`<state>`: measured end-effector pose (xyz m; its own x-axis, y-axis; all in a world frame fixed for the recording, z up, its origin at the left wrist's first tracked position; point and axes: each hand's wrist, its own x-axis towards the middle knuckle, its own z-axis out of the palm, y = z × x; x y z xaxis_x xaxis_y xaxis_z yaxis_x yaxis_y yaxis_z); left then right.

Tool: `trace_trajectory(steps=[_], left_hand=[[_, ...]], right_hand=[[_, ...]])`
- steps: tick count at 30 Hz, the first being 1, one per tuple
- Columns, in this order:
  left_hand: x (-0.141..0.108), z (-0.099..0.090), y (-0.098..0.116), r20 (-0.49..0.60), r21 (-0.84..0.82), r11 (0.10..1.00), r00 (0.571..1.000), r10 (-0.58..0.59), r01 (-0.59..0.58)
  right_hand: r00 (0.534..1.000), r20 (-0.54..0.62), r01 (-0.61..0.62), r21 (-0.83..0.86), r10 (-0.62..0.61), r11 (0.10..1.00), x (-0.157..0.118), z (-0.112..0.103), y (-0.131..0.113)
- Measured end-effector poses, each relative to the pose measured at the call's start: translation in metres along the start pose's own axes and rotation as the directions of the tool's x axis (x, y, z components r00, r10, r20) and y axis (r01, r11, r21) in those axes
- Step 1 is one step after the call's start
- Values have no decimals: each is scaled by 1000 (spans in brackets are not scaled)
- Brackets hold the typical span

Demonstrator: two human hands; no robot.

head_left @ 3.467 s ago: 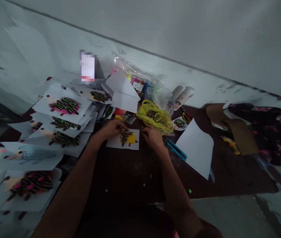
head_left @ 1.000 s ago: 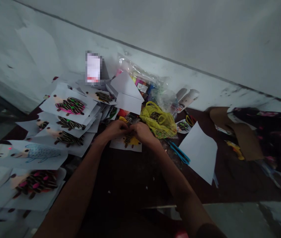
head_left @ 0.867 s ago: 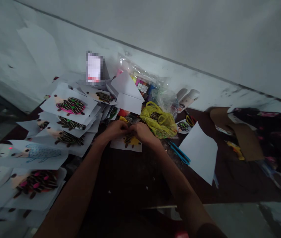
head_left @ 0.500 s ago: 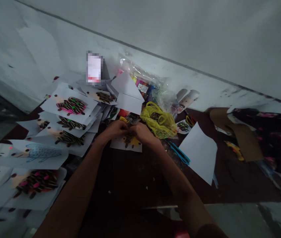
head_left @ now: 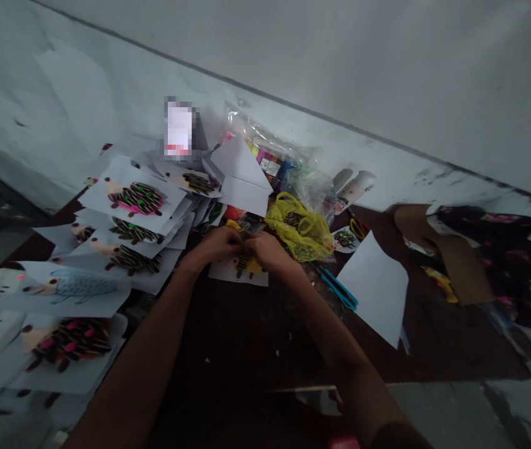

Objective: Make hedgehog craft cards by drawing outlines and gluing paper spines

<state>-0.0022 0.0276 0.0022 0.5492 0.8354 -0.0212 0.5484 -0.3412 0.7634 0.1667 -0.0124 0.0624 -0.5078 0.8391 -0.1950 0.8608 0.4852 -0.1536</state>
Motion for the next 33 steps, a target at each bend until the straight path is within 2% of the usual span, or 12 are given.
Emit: trace_trajectory(steps=[7,14,18,23,28,30,33], left_hand=[[1,-1,-2,11,-30,999,1000,-11,11],[0,-1,-1,31,-43,999,999,-22,23],[0,-4,2,49,-74,997,998,-27,31],[0,-8,3,85,-91,995,996,-40,47],[2,-2,-4,47,-117,992,998,-46,51],[3,1,-8,31,-115,992,998,-46,50],[4,3,-13,25,-118,991,998,-53,55]], right_hand=[[999,-6,-48,1,48,999,-8,0,2],[998,-51,-45,28,47,999,-13,0,5],[990,-99,-93,63,99,994,-21,0,10],[941,-158,-282,127,300,951,-43,5,24],[866,-168,-445,171,472,879,-60,17,38],[853,-172,-460,200,493,865,-63,22,39],[868,-187,-415,234,460,879,-62,27,37]])
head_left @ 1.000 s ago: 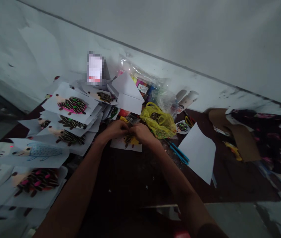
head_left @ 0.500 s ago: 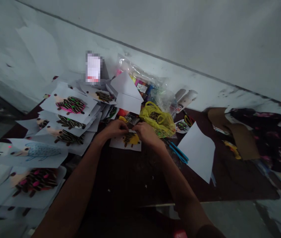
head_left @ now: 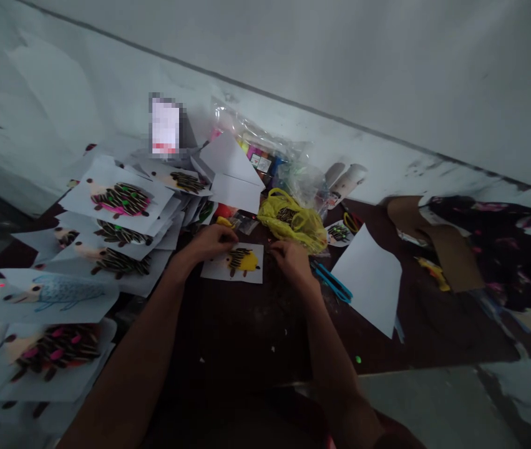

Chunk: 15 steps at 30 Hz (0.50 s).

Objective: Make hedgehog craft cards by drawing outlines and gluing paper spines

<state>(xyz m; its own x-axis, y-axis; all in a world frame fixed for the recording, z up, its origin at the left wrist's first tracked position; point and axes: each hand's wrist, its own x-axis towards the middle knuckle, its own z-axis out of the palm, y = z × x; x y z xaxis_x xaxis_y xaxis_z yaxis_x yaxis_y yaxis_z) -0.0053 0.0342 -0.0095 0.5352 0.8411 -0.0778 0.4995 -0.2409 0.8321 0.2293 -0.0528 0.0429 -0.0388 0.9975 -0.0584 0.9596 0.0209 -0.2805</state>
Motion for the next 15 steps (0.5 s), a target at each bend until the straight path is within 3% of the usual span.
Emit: trace_trajectory(steps=[6,15], left_hand=[[0,0,-1,4,1,1000,1000,-18,18],[-1,-1,2,15,37,999,1000,-18,17]], right_hand=[[998,21,65,-5,-65,998,3,9,-7],[999,-44,29,63,-27,998,4,15,-4]])
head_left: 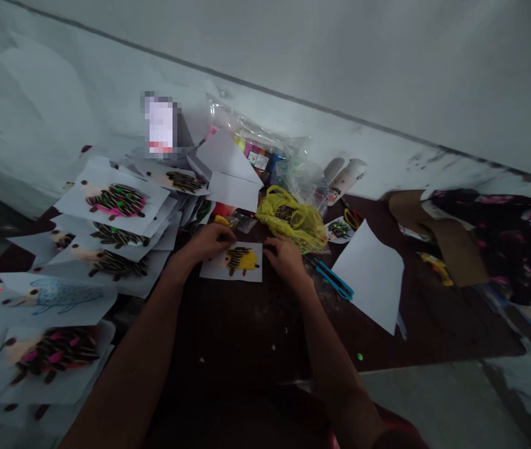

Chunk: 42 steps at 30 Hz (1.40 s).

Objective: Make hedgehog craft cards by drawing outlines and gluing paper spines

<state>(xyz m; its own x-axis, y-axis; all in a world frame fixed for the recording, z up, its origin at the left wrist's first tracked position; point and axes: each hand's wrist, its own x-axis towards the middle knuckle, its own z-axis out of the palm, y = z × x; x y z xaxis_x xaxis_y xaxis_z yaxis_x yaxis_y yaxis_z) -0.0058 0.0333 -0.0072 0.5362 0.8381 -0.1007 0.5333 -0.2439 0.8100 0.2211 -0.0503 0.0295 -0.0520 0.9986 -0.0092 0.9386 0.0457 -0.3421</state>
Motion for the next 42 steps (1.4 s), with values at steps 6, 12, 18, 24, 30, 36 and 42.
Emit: trace_trajectory(steps=[6,12,18,24,30,36,42], left_hand=[[0,0,1,-16,22,1000,1000,12,-11],[0,0,2,-15,37,999,1000,-4,4],[-1,-1,4,-14,68,998,1000,3,-2],[-1,-1,4,-13,56,998,1000,2,-1],[1,1,-1,-16,56,998,1000,2,-1],[1,3,-4,-38,37,999,999,21,-19],[3,5,-6,-44,53,998,998,39,-37]], right_hand=[[999,-5,35,42,-34,999,4,8,3],[999,-51,0,17,1,1000,2,8,3],[1000,-5,4,38,-4,999,2,8,0],[999,-35,-23,9,23,1000,2,11,-2],[995,-71,-68,9,68,998,5,9,-7],[998,-10,-59,-40,58,997,11,7,-10],[996,-41,-78,-55,76,995,4,7,-5]])
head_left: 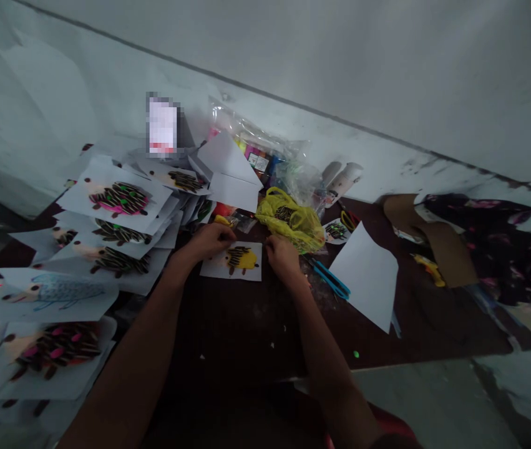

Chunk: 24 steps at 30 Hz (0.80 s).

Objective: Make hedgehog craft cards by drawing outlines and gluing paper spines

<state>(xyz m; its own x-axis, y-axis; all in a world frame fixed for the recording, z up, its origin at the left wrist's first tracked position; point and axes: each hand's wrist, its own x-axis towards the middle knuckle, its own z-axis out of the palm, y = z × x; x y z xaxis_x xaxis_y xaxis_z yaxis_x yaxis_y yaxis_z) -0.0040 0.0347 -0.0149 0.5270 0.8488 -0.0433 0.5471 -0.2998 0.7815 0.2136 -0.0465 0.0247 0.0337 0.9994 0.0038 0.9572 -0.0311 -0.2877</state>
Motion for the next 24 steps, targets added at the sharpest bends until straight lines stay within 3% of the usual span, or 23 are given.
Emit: trace_trajectory(steps=[5,10,14,19,24], left_hand=[[0,0,1,-7,5,1000,1000,-20,20],[-1,-2,3,14,3,1000,1000,-15,15],[-1,-2,2,18,6,1000,1000,-25,25],[0,-2,1,17,-3,1000,1000,-7,7],[-1,-1,0,9,-17,1000,1000,-1,1]], right_hand=[[998,17,60,73,-62,995,2,2,1],[999,41,33,13,-34,999,4,4,-3],[1000,-19,-1,-26,1,1000,2,2,-1],[993,-119,14,136,3,991,-6,-3,2],[982,-154,152,277,-112,949,-19,-1,-7]])
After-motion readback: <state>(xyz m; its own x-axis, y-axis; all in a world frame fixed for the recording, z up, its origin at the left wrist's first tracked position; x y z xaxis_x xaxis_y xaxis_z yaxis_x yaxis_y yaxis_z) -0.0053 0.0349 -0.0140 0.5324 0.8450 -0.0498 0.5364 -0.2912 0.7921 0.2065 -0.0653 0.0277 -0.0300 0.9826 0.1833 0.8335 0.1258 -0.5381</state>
